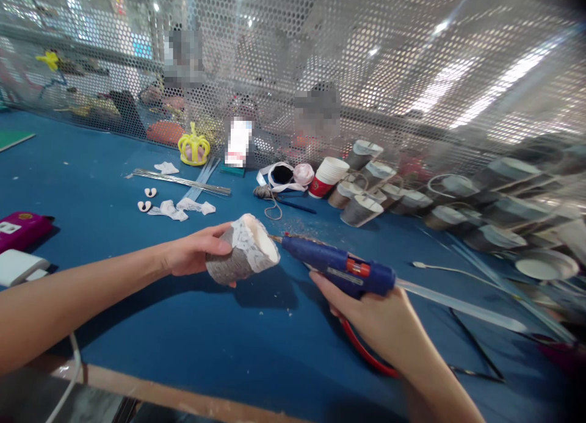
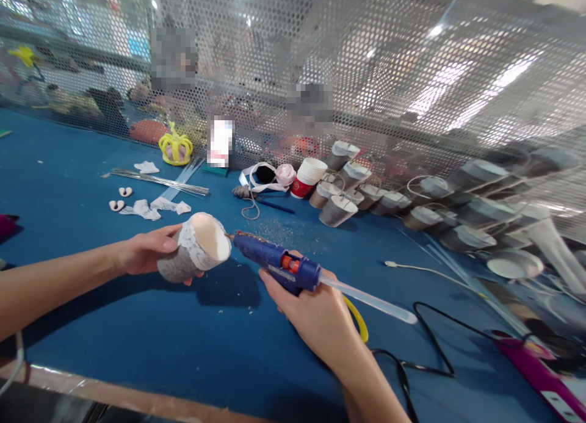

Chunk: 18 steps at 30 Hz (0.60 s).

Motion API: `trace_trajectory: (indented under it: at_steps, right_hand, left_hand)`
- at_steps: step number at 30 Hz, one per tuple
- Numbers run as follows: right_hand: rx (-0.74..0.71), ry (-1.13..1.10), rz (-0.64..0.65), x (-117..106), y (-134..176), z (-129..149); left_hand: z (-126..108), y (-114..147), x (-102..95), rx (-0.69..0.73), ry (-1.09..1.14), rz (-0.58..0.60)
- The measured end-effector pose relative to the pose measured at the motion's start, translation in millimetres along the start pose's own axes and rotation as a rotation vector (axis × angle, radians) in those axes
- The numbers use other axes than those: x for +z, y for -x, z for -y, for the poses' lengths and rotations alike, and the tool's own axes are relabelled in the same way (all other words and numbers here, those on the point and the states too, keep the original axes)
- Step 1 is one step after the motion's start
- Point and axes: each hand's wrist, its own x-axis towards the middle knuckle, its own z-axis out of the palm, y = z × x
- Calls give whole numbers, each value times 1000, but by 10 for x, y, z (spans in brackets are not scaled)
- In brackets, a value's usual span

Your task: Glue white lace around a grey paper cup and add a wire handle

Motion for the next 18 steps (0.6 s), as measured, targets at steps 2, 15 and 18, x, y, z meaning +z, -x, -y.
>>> trace_trajectory:
  at_steps: [2,15,18]
  right_hand:
    - [-27,44,23,3,4,-15]
    - [-112,212,82,10,45,-134]
    - [-174,291,105,4,40,-107]
  left_hand:
    - [-5,1,-3,1,-2,3]
    - [-20,-4,-7,21,-16,-22]
    - [-14,4,-31,9,-19,-45]
